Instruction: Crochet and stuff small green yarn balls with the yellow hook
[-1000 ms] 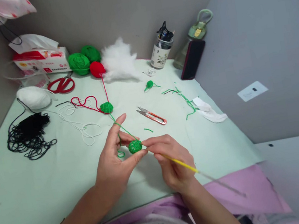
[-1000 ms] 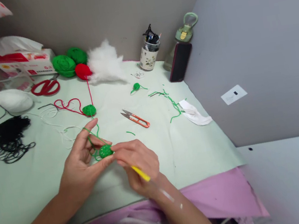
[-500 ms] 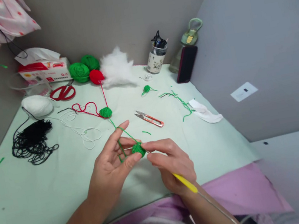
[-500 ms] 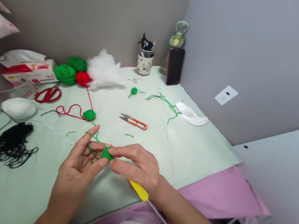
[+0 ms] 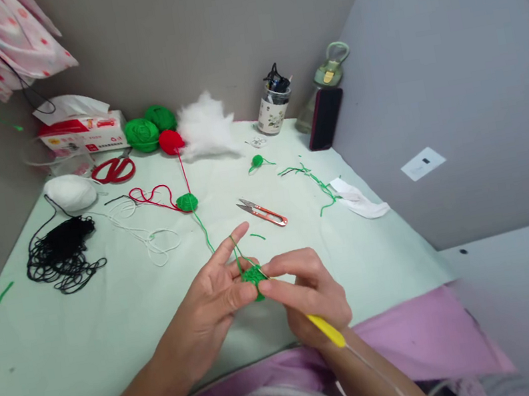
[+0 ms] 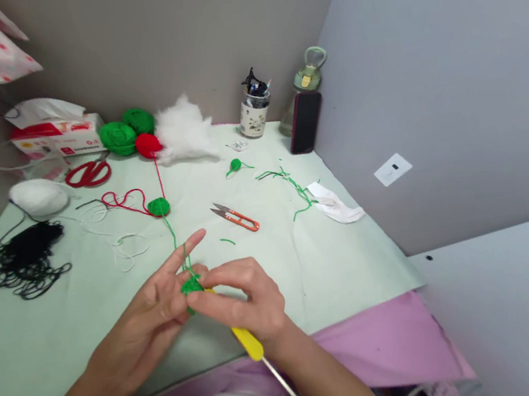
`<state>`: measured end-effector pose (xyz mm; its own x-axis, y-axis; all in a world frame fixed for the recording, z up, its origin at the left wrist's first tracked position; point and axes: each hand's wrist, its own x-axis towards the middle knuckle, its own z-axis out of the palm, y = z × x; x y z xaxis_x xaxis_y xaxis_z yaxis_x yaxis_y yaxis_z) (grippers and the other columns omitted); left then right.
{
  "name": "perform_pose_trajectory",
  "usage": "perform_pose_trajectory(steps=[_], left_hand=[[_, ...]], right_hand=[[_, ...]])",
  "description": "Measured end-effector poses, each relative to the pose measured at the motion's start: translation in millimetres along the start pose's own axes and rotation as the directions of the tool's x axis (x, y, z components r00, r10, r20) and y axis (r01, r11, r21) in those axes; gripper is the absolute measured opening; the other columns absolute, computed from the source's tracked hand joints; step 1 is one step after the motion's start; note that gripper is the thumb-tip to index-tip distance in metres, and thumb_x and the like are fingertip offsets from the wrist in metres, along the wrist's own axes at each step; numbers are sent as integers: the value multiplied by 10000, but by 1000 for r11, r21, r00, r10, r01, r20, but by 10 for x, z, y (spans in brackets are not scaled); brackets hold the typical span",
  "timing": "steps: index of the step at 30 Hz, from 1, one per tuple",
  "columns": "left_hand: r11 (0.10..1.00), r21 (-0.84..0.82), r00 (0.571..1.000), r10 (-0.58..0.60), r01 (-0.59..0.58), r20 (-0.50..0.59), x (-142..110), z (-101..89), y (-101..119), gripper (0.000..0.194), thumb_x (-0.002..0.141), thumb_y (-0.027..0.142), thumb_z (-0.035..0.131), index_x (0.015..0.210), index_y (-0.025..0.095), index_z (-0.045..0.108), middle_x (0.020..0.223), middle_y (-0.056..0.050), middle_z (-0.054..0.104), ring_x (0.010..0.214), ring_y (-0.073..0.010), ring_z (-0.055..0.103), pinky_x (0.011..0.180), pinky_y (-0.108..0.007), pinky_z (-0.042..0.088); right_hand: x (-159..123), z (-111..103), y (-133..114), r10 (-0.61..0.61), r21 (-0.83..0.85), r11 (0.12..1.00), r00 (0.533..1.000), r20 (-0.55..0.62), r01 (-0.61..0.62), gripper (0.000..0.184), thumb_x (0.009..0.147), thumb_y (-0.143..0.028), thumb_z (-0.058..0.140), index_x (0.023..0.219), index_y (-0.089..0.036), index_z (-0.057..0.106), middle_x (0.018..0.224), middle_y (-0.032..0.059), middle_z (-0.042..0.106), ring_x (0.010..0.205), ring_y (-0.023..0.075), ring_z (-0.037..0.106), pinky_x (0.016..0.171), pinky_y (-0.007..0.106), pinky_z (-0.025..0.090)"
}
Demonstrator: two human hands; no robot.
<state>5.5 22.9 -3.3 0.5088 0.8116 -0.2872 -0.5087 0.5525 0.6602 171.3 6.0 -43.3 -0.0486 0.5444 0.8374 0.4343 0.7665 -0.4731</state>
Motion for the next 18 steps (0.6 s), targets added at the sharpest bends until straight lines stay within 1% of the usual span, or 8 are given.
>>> perform_pose_trajectory(steps=[2, 4, 6, 8, 10, 14, 18], left_hand=[[1000, -12, 1000, -5, 6, 13, 12, -6, -4, 849, 746, 270, 906, 1506, 342, 535, 958, 0, 629, 901, -146, 565, 883, -282, 436], [1000, 3, 1000, 0, 0, 6, 21, -14, -6, 921, 726, 280, 920, 1539, 336, 490, 961, 0, 629, 911, -153, 555, 901, -295, 426], [1000, 26, 1000, 13, -13, -5, 27, -24, 0, 971, 703, 281, 934, 1552, 340, 467, 967, 6, 619, 895, -146, 537, 888, -291, 419], [998, 52, 999, 31, -31, -15, 30, -33, 13, 975, 696, 277, 935, 1548, 356, 469, 968, 14, 602, 872, -139, 523, 847, -282, 416], [995, 84, 998, 50, -48, -26, 33, -37, 28, 969, 698, 264, 927, 1546, 368, 469, 970, 16, 583, 863, -141, 521, 812, -282, 421], [981, 161, 991, 120, -109, -65, 47, -16, 32, 1031, 673, 204, 916, 1569, 361, 430, 955, 19, 543, 873, -151, 521, 820, -288, 458], [967, 203, 976, 181, -155, -117, 62, 7, -7, 1082, 640, 106, 894, 1569, 385, 414, 946, 38, 514, 853, -128, 512, 791, -246, 470]], right_hand=[[14, 21, 2, 81, 107, 991, 997, -21, -78, 380, 1009, -179, 585, 1286, -404, 713, 1034, 49, 765, 880, 216, 732, 656, 379, 632], [29, 24, -6, 172, 208, 964, 985, -14, -165, 334, 1006, -196, 600, 1233, -393, 745, 1027, 51, 772, 873, 211, 737, 659, 370, 634], [40, 10, -17, 244, 294, 927, 970, 2, -234, 306, 1004, -199, 610, 1201, -376, 763, 1044, 53, 780, 879, 203, 744, 680, 364, 640], [42, -9, -25, 292, 354, 892, 956, 19, -279, 291, 1005, -205, 614, 1191, -368, 767, 1068, 55, 790, 895, 205, 749, 702, 374, 646], [35, -18, -26, 322, 387, 871, 947, 16, -302, 273, 1007, -221, 615, 1183, -364, 767, 1069, 57, 800, 905, 216, 753, 705, 395, 650], [6, 2, -21, 345, 398, 865, 938, -29, -305, 246, 1003, -249, 629, 1170, -365, 767, 1027, 53, 812, 886, 227, 754, 691, 415, 648], [-14, 15, -17, 344, 403, 866, 938, -47, -297, 247, 1001, -234, 632, 1161, -362, 769, 1018, 47, 813, 882, 222, 754, 703, 413, 641]])
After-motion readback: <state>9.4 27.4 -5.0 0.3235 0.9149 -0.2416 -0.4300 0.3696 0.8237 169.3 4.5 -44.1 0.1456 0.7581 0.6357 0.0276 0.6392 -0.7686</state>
